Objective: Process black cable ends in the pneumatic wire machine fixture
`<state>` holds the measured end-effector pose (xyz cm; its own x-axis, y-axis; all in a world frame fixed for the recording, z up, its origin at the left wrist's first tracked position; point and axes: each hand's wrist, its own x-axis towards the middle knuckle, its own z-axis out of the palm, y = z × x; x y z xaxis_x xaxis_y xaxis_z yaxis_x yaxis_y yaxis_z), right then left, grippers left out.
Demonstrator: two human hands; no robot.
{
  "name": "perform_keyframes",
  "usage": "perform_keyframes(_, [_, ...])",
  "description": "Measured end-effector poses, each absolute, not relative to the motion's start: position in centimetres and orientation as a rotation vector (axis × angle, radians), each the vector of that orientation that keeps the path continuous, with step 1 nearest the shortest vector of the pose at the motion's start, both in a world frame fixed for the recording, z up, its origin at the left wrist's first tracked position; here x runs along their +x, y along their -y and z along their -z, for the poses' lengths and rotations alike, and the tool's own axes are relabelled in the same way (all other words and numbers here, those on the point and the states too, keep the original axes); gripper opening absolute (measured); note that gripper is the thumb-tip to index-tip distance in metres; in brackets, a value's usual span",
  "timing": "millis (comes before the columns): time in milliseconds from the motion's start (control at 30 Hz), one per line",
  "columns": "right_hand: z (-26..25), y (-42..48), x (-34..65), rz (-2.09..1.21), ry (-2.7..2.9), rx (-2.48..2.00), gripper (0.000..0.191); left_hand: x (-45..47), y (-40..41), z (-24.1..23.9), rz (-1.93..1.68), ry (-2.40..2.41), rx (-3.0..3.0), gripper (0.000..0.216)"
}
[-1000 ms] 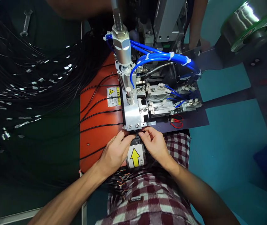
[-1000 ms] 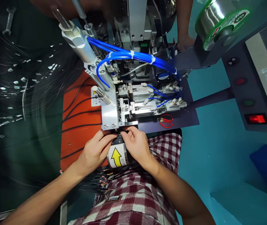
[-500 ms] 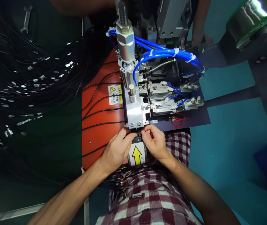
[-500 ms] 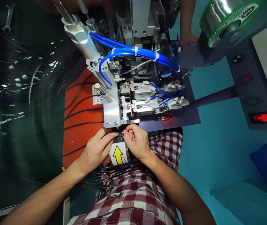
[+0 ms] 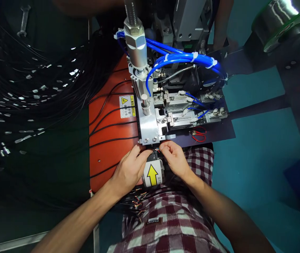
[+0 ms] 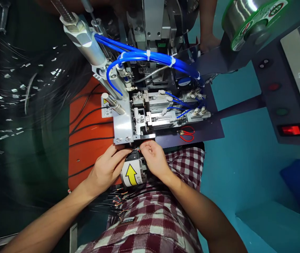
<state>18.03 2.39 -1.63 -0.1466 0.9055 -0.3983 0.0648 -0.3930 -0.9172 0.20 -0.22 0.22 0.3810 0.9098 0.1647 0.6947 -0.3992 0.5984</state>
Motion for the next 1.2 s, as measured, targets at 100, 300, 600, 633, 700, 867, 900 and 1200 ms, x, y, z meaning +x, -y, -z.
perform_keyframes(100, [1.4,-2.6,18.3,-1.722,1.068,-1.464,0.02,0.1,0.2,-0.2,-0.653,-1.382,2.232,0.029])
perform_keyframes(300, [1.6,-1.7,19.2,-1.675,0.915,-1.491,0.025,0.1,0.3,-0.2,-0.619,-1.379,2.227,0.029])
perform_keyframes(600, [1.4,-0.4,17.8,-1.78,0.822,-1.463,0.024,0.1,0.3,-0.3,-0.637,-1.372,2.221,0.029])
perform_keyframes(633, [1.3,-0.4,17.7,-1.7,0.908,-1.508,0.022,0.1,0.4,-0.3,-0.647,-1.375,2.232,0.029])
perform_keyframes(700, [1.0,-0.4,17.8,-1.477,1.17,-1.602,0.018,0.1,0.4,-0.2,-0.658,-1.381,2.248,0.029])
perform_keyframes(867, [0.3,-0.5,18.6,-1.014,1.67,-1.624,0.014,0.2,0.3,-0.4,-0.647,-1.383,2.238,0.028])
perform_keyframes(900, [0.3,-0.5,18.7,-1.029,1.68,-1.608,0.014,0.2,0.3,-0.5,-0.646,-1.381,2.236,0.028])
perform_keyframes(1200, [1.7,-1.9,19.2,-1.74,1.092,-1.403,0.019,0.1,0.3,-0.4,-0.635,-1.383,2.236,0.027])
